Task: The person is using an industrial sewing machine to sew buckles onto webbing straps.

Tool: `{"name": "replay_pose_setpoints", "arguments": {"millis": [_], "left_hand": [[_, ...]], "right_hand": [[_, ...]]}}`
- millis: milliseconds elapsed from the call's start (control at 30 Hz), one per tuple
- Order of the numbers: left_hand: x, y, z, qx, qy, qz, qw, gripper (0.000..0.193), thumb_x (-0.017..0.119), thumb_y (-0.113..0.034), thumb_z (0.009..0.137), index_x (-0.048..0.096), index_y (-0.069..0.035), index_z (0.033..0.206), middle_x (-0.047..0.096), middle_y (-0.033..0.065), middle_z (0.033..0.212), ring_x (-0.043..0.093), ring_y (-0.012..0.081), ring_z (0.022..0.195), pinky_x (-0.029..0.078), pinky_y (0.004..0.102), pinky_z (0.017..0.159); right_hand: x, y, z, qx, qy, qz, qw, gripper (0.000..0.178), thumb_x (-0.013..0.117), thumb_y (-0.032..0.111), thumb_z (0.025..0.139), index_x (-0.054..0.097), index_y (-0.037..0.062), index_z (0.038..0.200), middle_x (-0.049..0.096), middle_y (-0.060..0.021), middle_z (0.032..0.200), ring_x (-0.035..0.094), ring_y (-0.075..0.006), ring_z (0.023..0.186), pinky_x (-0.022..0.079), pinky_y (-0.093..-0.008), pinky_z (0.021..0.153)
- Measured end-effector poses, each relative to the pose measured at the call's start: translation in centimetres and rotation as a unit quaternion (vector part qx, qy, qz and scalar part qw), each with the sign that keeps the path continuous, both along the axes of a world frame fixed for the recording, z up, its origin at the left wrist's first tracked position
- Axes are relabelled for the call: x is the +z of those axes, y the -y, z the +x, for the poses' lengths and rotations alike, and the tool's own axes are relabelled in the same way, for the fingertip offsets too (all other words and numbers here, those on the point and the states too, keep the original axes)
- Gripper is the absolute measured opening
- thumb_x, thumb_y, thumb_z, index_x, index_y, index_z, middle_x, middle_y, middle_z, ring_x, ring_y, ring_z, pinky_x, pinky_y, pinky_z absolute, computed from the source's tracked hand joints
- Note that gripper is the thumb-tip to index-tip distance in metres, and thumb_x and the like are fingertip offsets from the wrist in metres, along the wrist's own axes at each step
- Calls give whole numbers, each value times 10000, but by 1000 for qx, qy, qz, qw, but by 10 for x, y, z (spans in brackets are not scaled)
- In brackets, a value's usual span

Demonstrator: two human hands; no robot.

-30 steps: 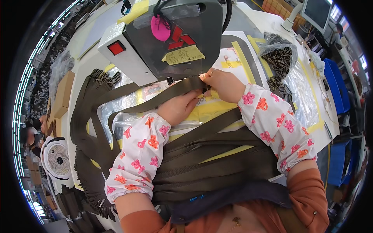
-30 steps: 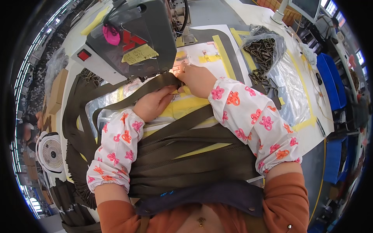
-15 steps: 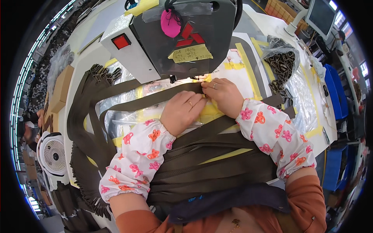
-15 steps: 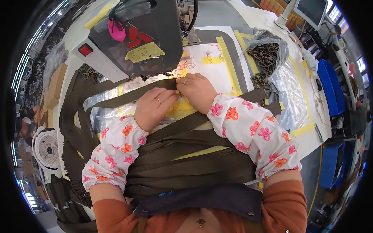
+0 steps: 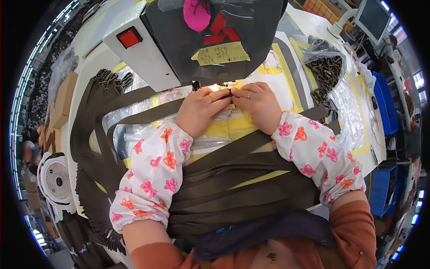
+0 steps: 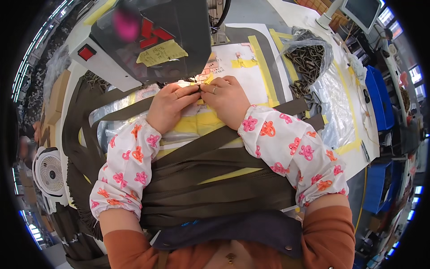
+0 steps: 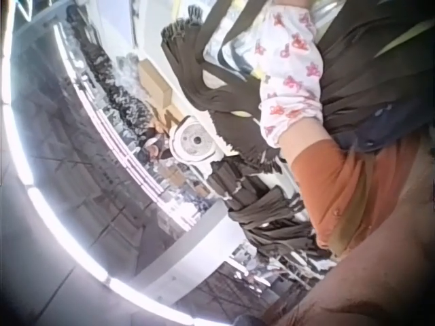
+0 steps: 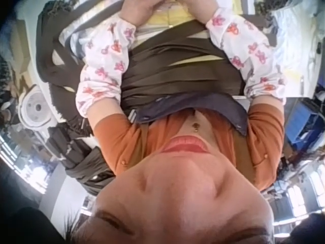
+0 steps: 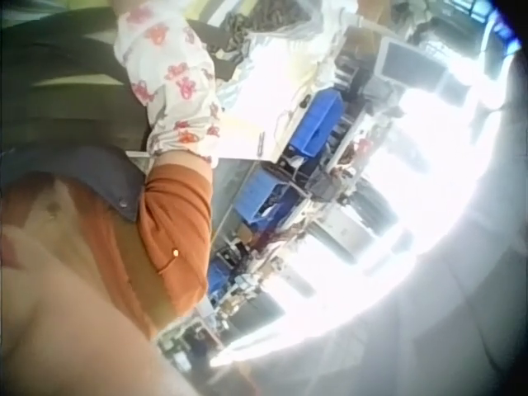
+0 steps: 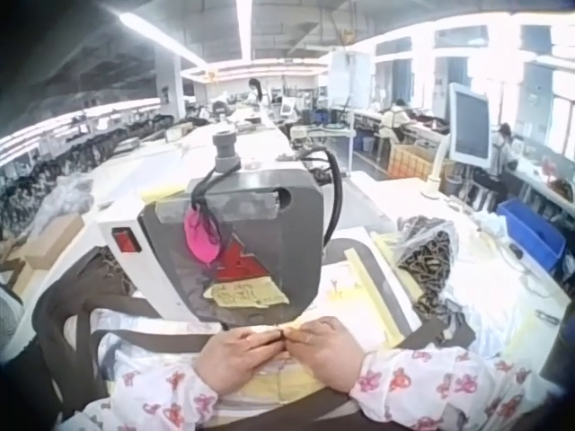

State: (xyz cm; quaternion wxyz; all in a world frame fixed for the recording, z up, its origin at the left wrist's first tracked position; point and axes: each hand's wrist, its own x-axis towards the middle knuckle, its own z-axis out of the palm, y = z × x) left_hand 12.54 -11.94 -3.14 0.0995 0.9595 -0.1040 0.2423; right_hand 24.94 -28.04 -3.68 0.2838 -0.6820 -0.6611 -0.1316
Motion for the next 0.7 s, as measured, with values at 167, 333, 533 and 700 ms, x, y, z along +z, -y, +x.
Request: {"name": "replay_pose_setpoints", "arguments": {"millis": [167, 333, 533, 700], "left_hand": [[7, -1, -4, -13, -24, 44, 999, 290, 607, -46, 683, 616, -82, 970, 593, 29, 1069, 541, 227, 817, 457, 332, 738], [-9, 12, -10, 37, 5, -47, 998, 231, 602, -38, 740, 612, -73, 968, 574, 78, 1071, 537, 266, 903, 441, 358, 778], [-11, 11, -11, 59, -45, -119, 990, 193, 586, -106, 775, 613, -128, 965, 530, 84, 1122, 507, 252, 1019, 358, 439, 838], [-3, 4, -7, 75, -28, -124, 989, 194, 607, -54, 745, 624, -81, 936, 592, 84, 1031, 560, 276, 912, 406, 378, 805]], "right_hand": [[3, -2, -9, -54, 99, -34, 993, 169, 542, 90, 711, 622, 81, 860, 603, -16, 1006, 521, -165, 962, 320, -403, 926], [2, 1, -7, -59, 93, -34, 993, 161, 539, 81, 706, 621, 89, 844, 606, -5, 1005, 518, -163, 959, 324, -397, 923], [1, 2, -8, -57, 56, -54, 995, 172, 605, 92, 672, 639, 82, 840, 614, -2, 1012, 524, -178, 941, 348, -393, 908], [13, -2, -10, -74, 89, -60, 991, 192, 604, 88, 676, 639, 84, 865, 609, -2, 1045, 519, -166, 949, 332, -415, 928]]}}
